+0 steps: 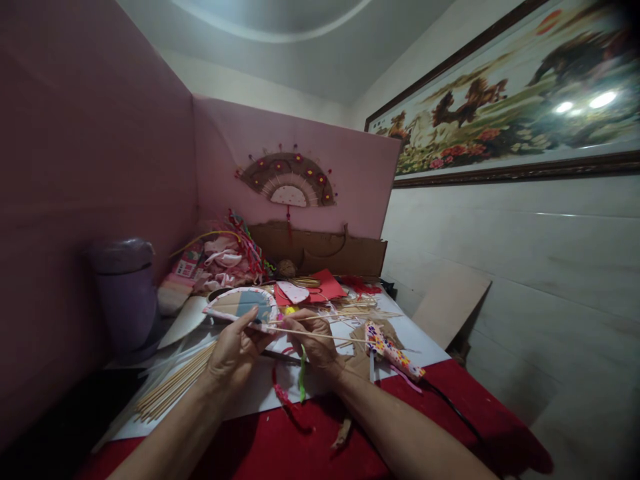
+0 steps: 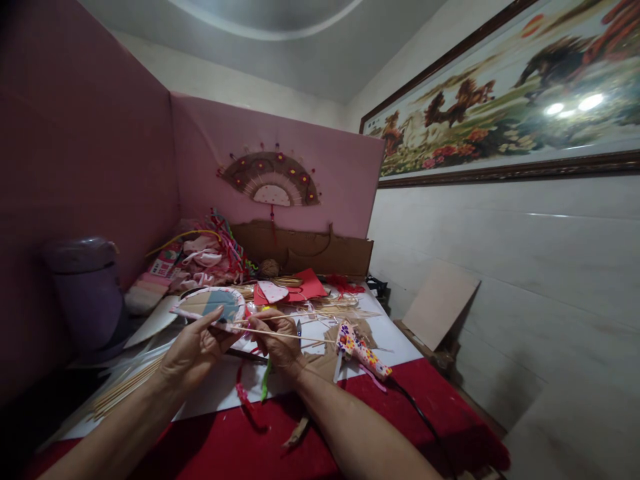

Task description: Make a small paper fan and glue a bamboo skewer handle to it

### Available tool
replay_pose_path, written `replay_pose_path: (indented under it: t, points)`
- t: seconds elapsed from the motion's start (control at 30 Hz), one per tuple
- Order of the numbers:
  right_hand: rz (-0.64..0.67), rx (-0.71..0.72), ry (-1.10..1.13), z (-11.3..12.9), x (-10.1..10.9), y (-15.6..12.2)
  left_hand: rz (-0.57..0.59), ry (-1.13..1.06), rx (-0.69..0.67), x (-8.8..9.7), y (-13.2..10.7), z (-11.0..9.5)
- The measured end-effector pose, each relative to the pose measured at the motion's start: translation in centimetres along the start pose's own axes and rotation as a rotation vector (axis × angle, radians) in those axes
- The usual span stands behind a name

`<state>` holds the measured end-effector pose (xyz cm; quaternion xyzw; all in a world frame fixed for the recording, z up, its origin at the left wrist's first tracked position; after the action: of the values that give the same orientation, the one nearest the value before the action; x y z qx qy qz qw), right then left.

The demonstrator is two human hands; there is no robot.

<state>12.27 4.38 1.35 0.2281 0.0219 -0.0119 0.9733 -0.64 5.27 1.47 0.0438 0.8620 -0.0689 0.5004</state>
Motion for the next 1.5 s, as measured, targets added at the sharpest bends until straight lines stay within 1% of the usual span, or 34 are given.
replay_pose_path:
  t: [0.1, 0.2, 0.33, 0.47, 0.7, 0.87, 1.13, 1.3, 1.5]
  points:
    - [0.013, 0.018, -0.003, 0.21, -0.09, 0.03, -0.01, -0.009, -0.001, -0.02, -0.06, -0.01]
    - [0.013, 0.007, -0.003, 0.22, -0.15, 0.05, -0.022, -0.008, -0.004, 0.03, -0.07, -0.01]
    - [0.003, -0.028, 0.006, 0.05, -0.15, 0.03, -0.01, -0.005, -0.008, 0.06, 0.05, 0.02]
    - [0.007, -0.014, 0.002, 0.08, -0.12, 0.03, -0.006, -0.006, 0.011, 0.14, 0.21, 0.15]
    - [0.009, -0.037, -0.012, 0.22, -0.13, -0.07, -0.009, 0.003, 0.008, -0.03, -0.09, 0.06]
    - [0.008, -0.026, -0.016, 0.44, -0.18, -0.13, -0.003, -0.002, 0.009, -0.15, -0.18, 0.08]
    - [0.003, -0.029, 0.009, -0.18, -0.08, 0.07, 0.002, -0.02, 0.015, 0.02, 0.03, 0.13]
    - [0.026, -0.017, 0.017, -0.16, -0.16, -0.01, -0.006, -0.009, 0.006, 0.03, 0.05, 0.07]
    - [0.013, -0.024, 0.019, -0.05, -0.16, -0.07, -0.007, -0.002, 0.0, 0.09, -0.01, 0.03]
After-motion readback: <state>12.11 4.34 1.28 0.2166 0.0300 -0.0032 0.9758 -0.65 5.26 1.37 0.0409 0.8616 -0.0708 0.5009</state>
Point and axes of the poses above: each hand's wrist, its own y-axis towards the middle knuckle, its own x-axis out of the back of the hand, z = x × y, the point moved 6 cm from there along y, towards the middle knuckle, and after that the axes turned 15 degrees about -y, right-handed, at the moved point
